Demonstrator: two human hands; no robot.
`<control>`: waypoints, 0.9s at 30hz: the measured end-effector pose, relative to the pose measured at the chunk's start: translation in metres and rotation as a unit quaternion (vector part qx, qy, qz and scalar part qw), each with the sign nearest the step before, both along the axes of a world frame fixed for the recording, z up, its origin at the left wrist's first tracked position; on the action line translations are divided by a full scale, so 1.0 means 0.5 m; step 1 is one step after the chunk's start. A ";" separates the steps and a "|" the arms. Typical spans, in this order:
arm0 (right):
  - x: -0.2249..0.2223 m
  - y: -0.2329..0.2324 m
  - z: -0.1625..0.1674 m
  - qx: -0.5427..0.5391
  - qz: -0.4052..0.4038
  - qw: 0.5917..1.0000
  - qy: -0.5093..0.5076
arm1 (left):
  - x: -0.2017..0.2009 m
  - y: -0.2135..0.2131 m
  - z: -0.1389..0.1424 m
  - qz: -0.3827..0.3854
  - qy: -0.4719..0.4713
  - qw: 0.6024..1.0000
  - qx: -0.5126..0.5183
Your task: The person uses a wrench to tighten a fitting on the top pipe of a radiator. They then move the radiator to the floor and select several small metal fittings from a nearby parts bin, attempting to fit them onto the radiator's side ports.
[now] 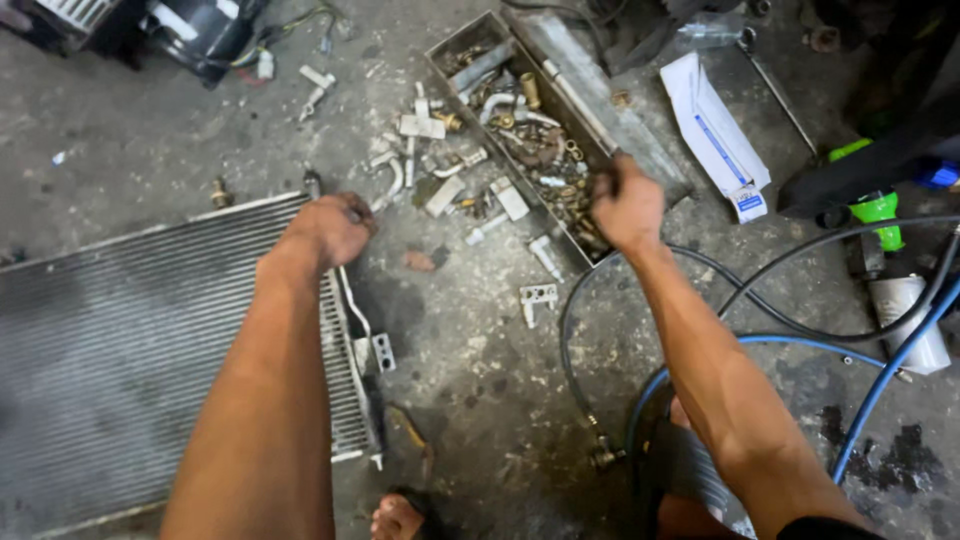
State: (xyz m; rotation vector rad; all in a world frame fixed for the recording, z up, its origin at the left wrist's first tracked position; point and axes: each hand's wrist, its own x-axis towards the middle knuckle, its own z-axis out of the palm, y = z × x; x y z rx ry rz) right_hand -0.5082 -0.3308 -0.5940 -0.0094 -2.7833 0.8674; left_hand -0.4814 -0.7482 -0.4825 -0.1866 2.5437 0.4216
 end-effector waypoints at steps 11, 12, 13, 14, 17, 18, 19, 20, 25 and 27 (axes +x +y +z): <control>-0.061 -0.030 -0.031 0.181 0.235 0.912 -0.283 | -0.003 -0.032 -0.012 -0.046 -0.004 0.999 -0.016; -0.064 -0.017 -0.022 0.212 0.244 0.881 -0.345 | -0.002 -0.045 -0.010 -0.045 -0.001 0.999 -0.010; -0.070 -0.005 -0.011 0.194 0.272 0.870 -0.362 | 0.002 -0.055 -0.010 -0.044 0.001 0.999 -0.004; -0.077 0.014 0.003 0.176 0.300 0.858 -0.378 | 0.010 -0.061 -0.011 -0.042 0.001 0.999 -0.019; -0.115 0.035 0.033 0.097 0.289 0.877 -0.372 | 0.033 -0.079 -0.011 -0.027 -0.003 0.998 -0.052; -0.127 0.039 0.040 0.067 0.267 0.890 -0.362 | 0.043 -0.080 -0.011 -0.016 -0.013 0.999 -0.051; -0.144 0.035 0.046 0.069 0.269 0.908 -0.313 | 0.049 -0.079 -0.010 -0.004 -0.022 0.999 -0.049; -0.166 0.023 0.051 0.071 0.272 0.923 -0.261 | 0.053 -0.078 -0.008 0.003 -0.029 0.998 -0.053; -0.221 -0.085 0.046 0.176 0.287 0.915 -0.224 | 0.065 -0.075 0.016 0.032 -0.040 0.997 -0.052; -0.198 -0.118 0.038 0.245 0.269 0.875 -0.319 | 0.071 -0.077 0.025 0.047 -0.040 0.996 -0.059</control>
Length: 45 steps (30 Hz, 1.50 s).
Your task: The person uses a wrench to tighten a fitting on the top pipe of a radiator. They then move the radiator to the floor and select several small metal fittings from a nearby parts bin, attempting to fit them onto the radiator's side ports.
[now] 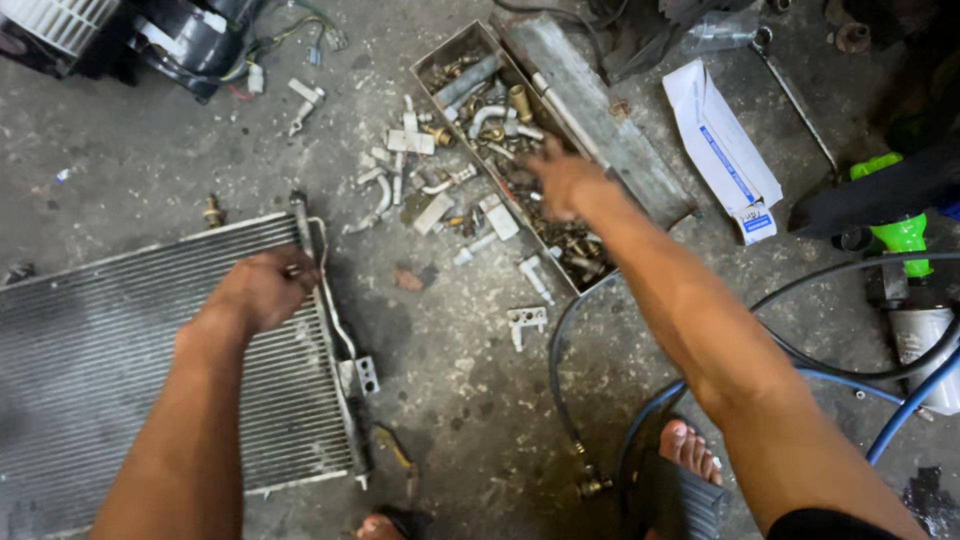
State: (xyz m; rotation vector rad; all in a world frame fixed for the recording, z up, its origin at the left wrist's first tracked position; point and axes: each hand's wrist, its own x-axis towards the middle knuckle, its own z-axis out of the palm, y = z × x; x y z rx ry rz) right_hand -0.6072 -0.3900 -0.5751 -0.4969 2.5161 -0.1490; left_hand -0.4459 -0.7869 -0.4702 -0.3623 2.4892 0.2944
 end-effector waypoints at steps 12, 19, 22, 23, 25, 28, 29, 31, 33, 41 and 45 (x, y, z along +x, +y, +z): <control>0.208 0.121 0.021 0.032 0.079 0.996 -0.021 | 0.004 0.012 -0.017 0.023 -0.063 0.996 -0.062; 0.202 0.148 0.042 -0.095 -0.030 0.994 -0.051 | -0.058 0.100 -0.070 -0.085 -0.032 0.995 -0.030; 0.166 0.155 0.042 -0.140 -0.074 0.987 -0.042 | -0.076 0.141 -0.076 -0.090 -0.040 0.995 -0.024; 0.147 0.149 0.038 -0.191 -0.074 0.979 -0.006 | -0.080 0.155 -0.077 -0.084 -0.036 0.996 -0.012; 0.109 0.118 0.022 -0.293 -0.068 0.952 0.063 | -0.082 0.175 -0.070 -0.066 -0.028 0.997 0.011; 0.017 0.029 -0.015 -0.354 0.030 0.924 0.141 | -0.080 0.185 -0.048 -0.080 0.023 0.996 0.033; -0.014 -0.005 -0.029 -0.324 0.042 0.934 0.142 | -0.078 0.186 -0.041 -0.077 0.028 0.996 0.042; -0.071 -0.069 -0.052 -0.263 0.068 0.951 0.147 | -0.072 0.186 -0.025 -0.071 0.042 0.995 0.058; -0.115 -0.113 -0.067 -0.159 0.065 0.979 0.113 | -0.060 0.187 -0.011 -0.058 0.029 0.996 0.054; -0.143 -0.168 -0.089 -0.076 0.061 0.988 0.123 | -0.016 0.131 0.007 -0.063 -0.016 0.998 0.006; -0.137 -0.177 -0.090 -0.087 0.017 0.988 0.126 | 0.004 0.089 -0.006 -0.068 -0.036 0.997 -0.017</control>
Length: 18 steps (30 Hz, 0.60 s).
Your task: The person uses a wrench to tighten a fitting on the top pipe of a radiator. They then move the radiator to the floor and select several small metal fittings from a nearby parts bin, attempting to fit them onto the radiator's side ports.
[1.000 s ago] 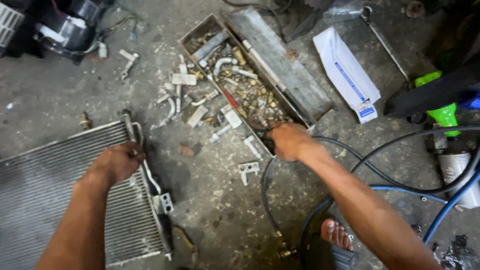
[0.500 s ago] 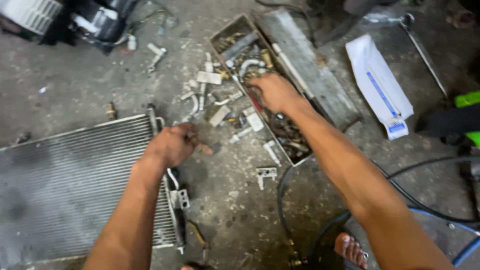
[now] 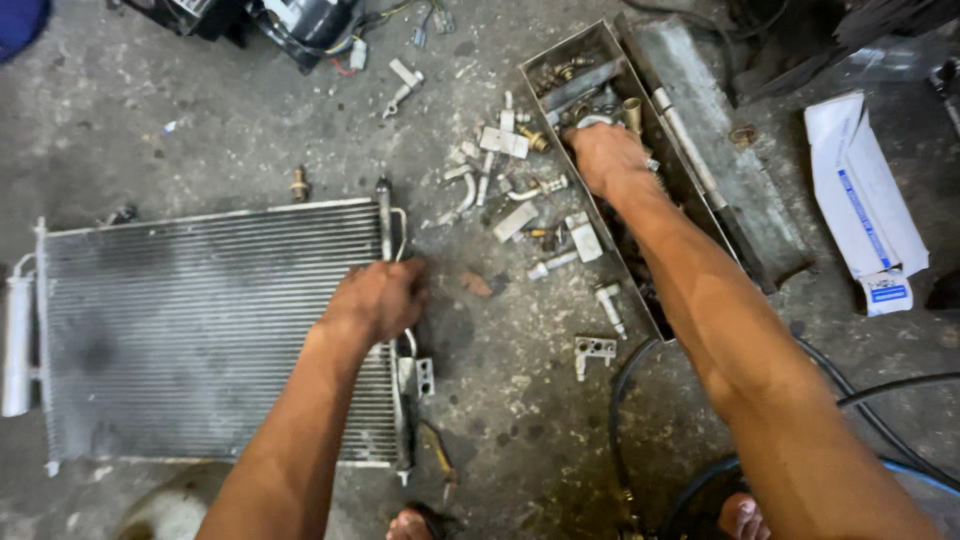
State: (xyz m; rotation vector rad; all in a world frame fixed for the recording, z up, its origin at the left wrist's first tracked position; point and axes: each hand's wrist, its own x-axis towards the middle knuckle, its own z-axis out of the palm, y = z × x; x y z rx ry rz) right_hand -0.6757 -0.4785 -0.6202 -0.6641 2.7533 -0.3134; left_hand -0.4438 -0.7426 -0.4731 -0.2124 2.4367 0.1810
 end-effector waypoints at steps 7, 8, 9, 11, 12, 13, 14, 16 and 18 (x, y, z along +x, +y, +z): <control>0.004 0.000 0.030 0.061 0.041 0.997 0.023 | 0.038 -0.039 -0.034 0.018 -0.022 1.000 0.000; 0.006 0.000 0.035 0.061 0.045 0.997 0.027 | 0.037 -0.043 -0.037 0.019 -0.018 1.000 0.003; 0.009 -0.001 0.039 0.060 0.049 0.997 0.030 | 0.039 -0.046 -0.038 0.020 -0.016 1.000 0.004; 0.015 -0.001 0.045 0.075 0.048 0.996 0.025 | 0.038 -0.049 -0.040 0.029 -0.014 0.999 0.002; 0.016 -0.001 0.046 0.094 0.044 0.994 0.020 | 0.038 -0.047 -0.042 0.037 -0.012 0.999 0.000; 0.015 -0.001 0.047 0.112 0.038 0.993 0.017 | 0.034 -0.044 -0.044 0.045 -0.008 0.999 -0.003; 0.014 0.002 0.045 0.130 0.052 0.990 0.034 | 0.031 -0.040 -0.047 0.038 -0.011 0.999 0.005; 0.010 0.002 0.038 0.160 0.085 0.981 0.064 | 0.028 -0.036 -0.052 0.032 -0.019 0.999 0.014; 0.007 0.005 0.031 0.140 0.073 0.986 0.053 | 0.021 -0.032 -0.059 0.010 -0.014 1.000 0.014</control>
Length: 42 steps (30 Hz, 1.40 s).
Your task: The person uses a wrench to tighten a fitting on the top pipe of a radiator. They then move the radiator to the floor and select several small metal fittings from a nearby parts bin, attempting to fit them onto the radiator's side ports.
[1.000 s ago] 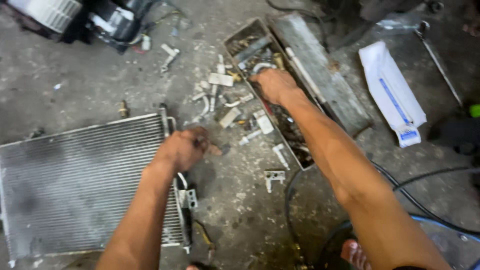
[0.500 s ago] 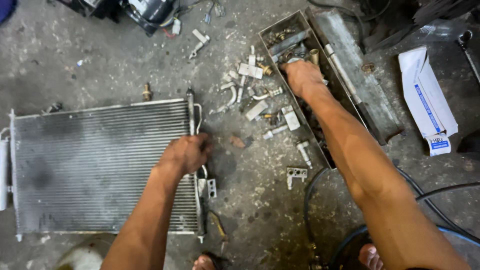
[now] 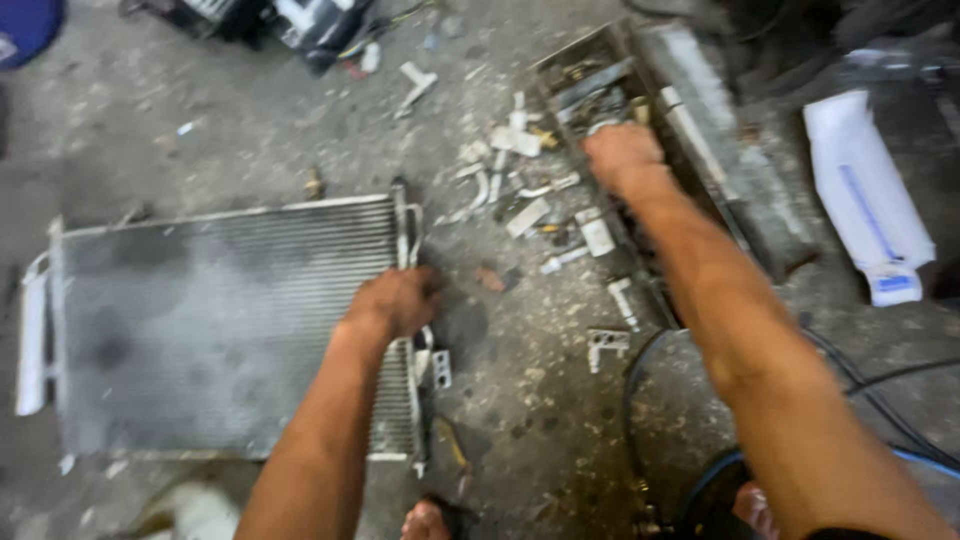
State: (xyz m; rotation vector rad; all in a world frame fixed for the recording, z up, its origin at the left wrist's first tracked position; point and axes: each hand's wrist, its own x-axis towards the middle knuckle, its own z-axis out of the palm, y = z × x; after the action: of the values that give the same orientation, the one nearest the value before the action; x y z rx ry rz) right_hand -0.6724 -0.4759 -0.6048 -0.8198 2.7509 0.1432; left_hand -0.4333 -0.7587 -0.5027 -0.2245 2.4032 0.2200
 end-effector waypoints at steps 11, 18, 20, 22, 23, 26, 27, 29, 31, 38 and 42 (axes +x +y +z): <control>0.025 0.020 -0.014 0.025 0.009 0.999 -0.031 | 0.018 -0.039 -0.012 -0.003 0.028 1.000 0.001; 0.024 0.001 -0.009 0.107 0.044 0.992 0.051 | 0.027 -0.015 -0.006 0.014 -0.030 0.999 -0.008; 0.022 0.004 0.010 0.108 0.068 0.992 0.024 | 0.021 0.001 -0.001 0.008 -0.020 1.000 -0.003; 0.017 0.028 0.022 0.021 0.074 0.997 0.022 | 0.015 0.010 0.005 0.001 0.006 1.000 -0.006; 0.021 0.042 0.034 -0.023 0.080 0.996 0.018 | 0.012 0.015 0.006 -0.002 0.008 1.000 -0.006; 0.038 0.110 0.086 -0.232 0.072 0.969 0.033 | 0.010 0.024 0.007 -0.021 -0.001 1.000 -0.010; 0.051 0.130 0.102 -0.308 -0.004 0.951 -0.032 | 0.007 0.027 0.008 -0.039 -0.002 0.999 -0.014; 0.099 0.166 0.129 -0.447 -0.148 0.869 -0.153 | 0.000 0.034 0.009 -0.061 0.003 0.998 -0.021; 0.141 0.169 0.145 -0.567 -0.135 0.793 -0.176 | -0.008 0.042 0.010 -0.076 0.005 0.997 -0.030; 0.259 0.139 0.214 -0.579 -0.151 0.791 -0.126 | -0.033 0.062 -0.053 -0.135 0.032 0.989 0.052; 0.341 0.069 0.205 -0.610 -0.078 0.776 -0.138 | -0.036 0.032 -0.118 -0.279 0.122 0.932 0.198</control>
State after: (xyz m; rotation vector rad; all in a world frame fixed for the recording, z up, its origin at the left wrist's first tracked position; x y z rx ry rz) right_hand -0.5020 -0.4415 -0.5025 -0.7045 2.3237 -1.7797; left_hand -0.4515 -0.7427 -0.5618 0.7013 2.4852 0.4781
